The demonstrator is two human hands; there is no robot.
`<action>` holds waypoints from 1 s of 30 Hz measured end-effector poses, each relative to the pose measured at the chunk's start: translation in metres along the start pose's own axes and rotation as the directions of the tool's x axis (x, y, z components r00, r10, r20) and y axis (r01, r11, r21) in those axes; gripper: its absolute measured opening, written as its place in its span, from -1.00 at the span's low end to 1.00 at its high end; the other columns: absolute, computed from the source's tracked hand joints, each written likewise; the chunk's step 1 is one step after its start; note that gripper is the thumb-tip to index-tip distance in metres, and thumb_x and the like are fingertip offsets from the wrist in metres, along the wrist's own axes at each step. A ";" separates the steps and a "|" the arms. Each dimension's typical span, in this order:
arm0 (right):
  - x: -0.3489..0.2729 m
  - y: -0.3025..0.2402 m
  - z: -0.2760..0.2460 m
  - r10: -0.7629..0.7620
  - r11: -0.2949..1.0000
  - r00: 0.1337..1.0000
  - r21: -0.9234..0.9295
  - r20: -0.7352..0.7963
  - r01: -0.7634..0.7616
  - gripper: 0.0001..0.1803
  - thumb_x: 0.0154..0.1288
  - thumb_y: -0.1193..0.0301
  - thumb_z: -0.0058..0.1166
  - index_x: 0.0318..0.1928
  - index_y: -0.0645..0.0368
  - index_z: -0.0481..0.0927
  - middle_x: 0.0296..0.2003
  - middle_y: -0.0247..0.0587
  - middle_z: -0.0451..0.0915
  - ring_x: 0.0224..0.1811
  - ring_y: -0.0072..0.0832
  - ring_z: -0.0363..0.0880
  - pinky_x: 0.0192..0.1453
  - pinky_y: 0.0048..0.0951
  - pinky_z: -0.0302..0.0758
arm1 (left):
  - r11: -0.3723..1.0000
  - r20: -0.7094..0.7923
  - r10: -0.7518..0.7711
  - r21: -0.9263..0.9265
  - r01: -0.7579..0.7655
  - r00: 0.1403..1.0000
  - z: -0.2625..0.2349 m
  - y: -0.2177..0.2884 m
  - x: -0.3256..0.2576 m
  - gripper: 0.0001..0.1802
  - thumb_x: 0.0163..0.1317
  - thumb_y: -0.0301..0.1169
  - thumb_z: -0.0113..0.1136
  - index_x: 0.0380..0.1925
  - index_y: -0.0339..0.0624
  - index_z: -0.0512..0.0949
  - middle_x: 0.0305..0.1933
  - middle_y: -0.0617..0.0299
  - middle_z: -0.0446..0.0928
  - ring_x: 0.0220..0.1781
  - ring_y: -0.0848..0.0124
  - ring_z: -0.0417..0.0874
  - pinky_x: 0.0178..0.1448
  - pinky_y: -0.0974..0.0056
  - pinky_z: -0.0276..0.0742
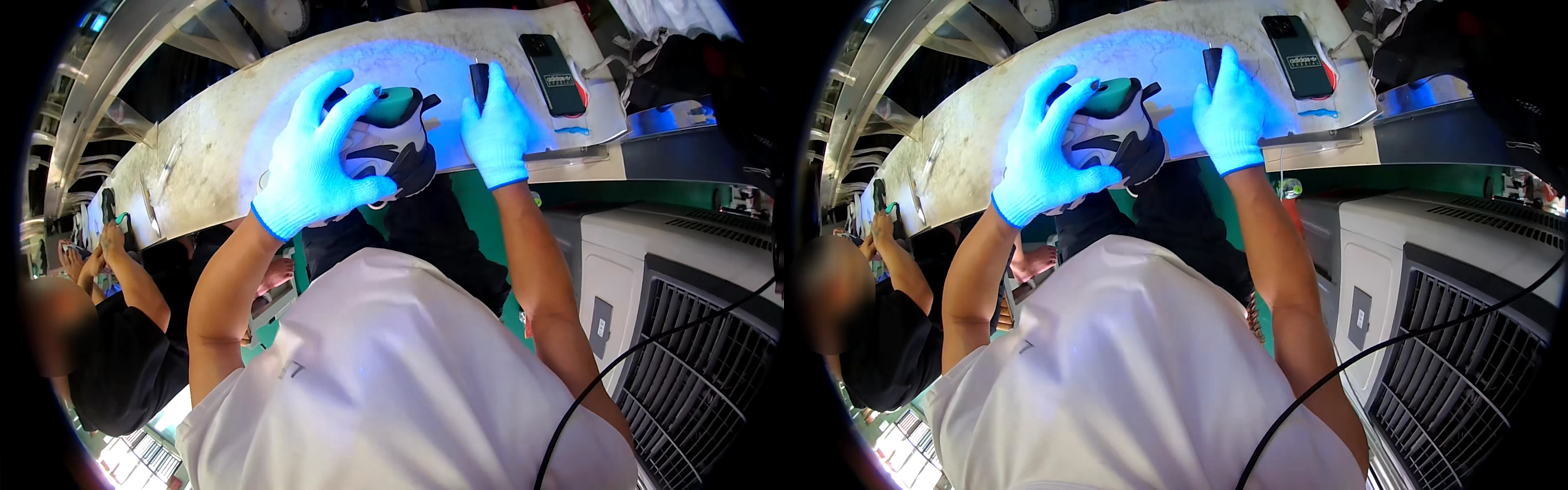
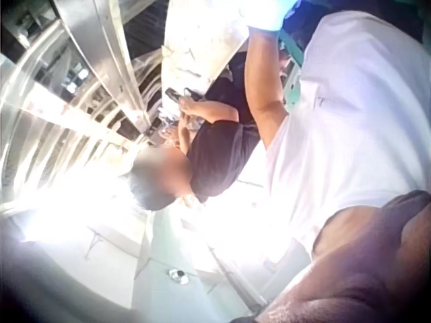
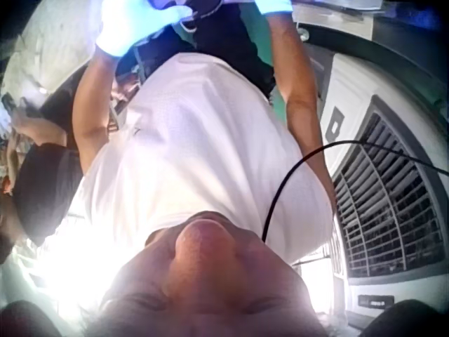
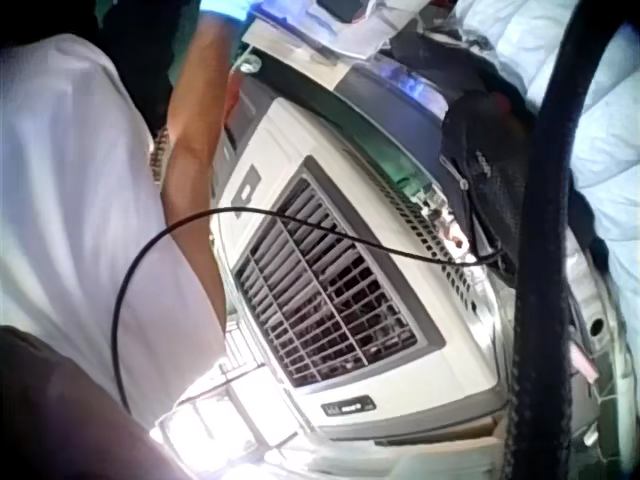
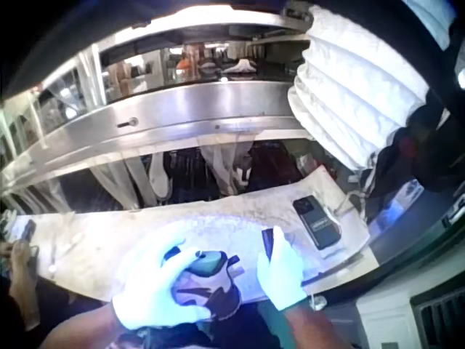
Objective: The person uses a small black tool to scrape and clean the surface of a white and green sneaker. They repeatedly rub the tool against the shoe's upper and sole, rotating the shoe to access different areas. The person handles the shoe with gloved hands, focusing on specific spots on the sneaker.
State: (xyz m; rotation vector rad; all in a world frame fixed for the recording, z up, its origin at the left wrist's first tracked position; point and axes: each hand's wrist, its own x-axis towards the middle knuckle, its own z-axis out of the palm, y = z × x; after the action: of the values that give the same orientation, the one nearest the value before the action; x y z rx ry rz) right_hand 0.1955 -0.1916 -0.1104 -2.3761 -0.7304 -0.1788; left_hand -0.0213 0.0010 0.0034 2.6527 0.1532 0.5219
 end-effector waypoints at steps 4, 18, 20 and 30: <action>0.003 -0.028 -0.048 0.190 0.353 0.862 0.787 0.470 -0.506 -0.54 0.59 0.33 0.19 0.38 0.22 0.64 -0.04 0.06 0.83 -0.16 -0.09 0.89 -0.10 -0.17 0.81 | 0.996 -0.003 -0.024 -0.086 0.024 1.000 0.006 -0.004 -0.009 0.22 -0.34 -0.14 0.88 0.51 0.04 0.58 0.64 -0.16 0.33 0.45 -0.14 0.63 0.43 -0.09 0.71; -0.036 -0.083 -0.007 0.528 -0.371 0.598 0.797 0.603 -0.477 -0.72 0.60 0.27 0.30 -0.31 -0.01 0.52 -0.39 -0.26 0.62 -0.33 -0.31 0.66 -0.07 -0.25 0.69 | 0.998 -0.036 0.065 -0.022 -0.065 0.997 0.006 -0.003 -0.008 0.18 -0.32 -0.19 0.86 0.50 0.05 0.58 0.59 -0.23 0.39 0.31 -0.12 0.70 0.19 -0.02 0.81; -0.039 -0.081 -0.010 0.518 -0.215 0.617 0.788 0.593 -0.577 -0.71 0.58 0.23 0.30 -0.10 0.25 0.64 -0.32 -0.18 0.67 -0.27 -0.35 0.74 -0.12 -0.30 0.72 | 0.998 -0.025 0.062 -0.031 -0.063 0.998 0.006 -0.003 -0.010 0.17 -0.32 -0.18 0.86 0.48 0.00 0.60 0.58 -0.27 0.38 0.30 -0.14 0.71 0.23 -0.04 0.80; -0.022 -0.099 -0.007 0.490 0.381 0.817 0.769 0.303 -0.513 -0.74 0.60 0.36 0.25 -0.17 0.36 0.74 -0.46 -0.31 0.67 -0.46 -0.57 0.59 -0.31 -0.40 0.52 | 0.993 0.094 -0.015 -0.113 0.026 0.995 0.006 -0.002 0.003 0.15 -0.25 -0.27 0.89 0.47 -0.25 0.57 0.56 -0.26 0.37 0.31 -0.15 0.73 0.30 -0.09 0.78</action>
State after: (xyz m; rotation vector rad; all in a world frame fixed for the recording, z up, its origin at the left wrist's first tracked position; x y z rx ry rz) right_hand 0.1231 -0.1424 -0.0578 -1.5266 0.0138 0.4025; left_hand -0.0158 0.0011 -0.0014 2.5551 0.1189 0.3881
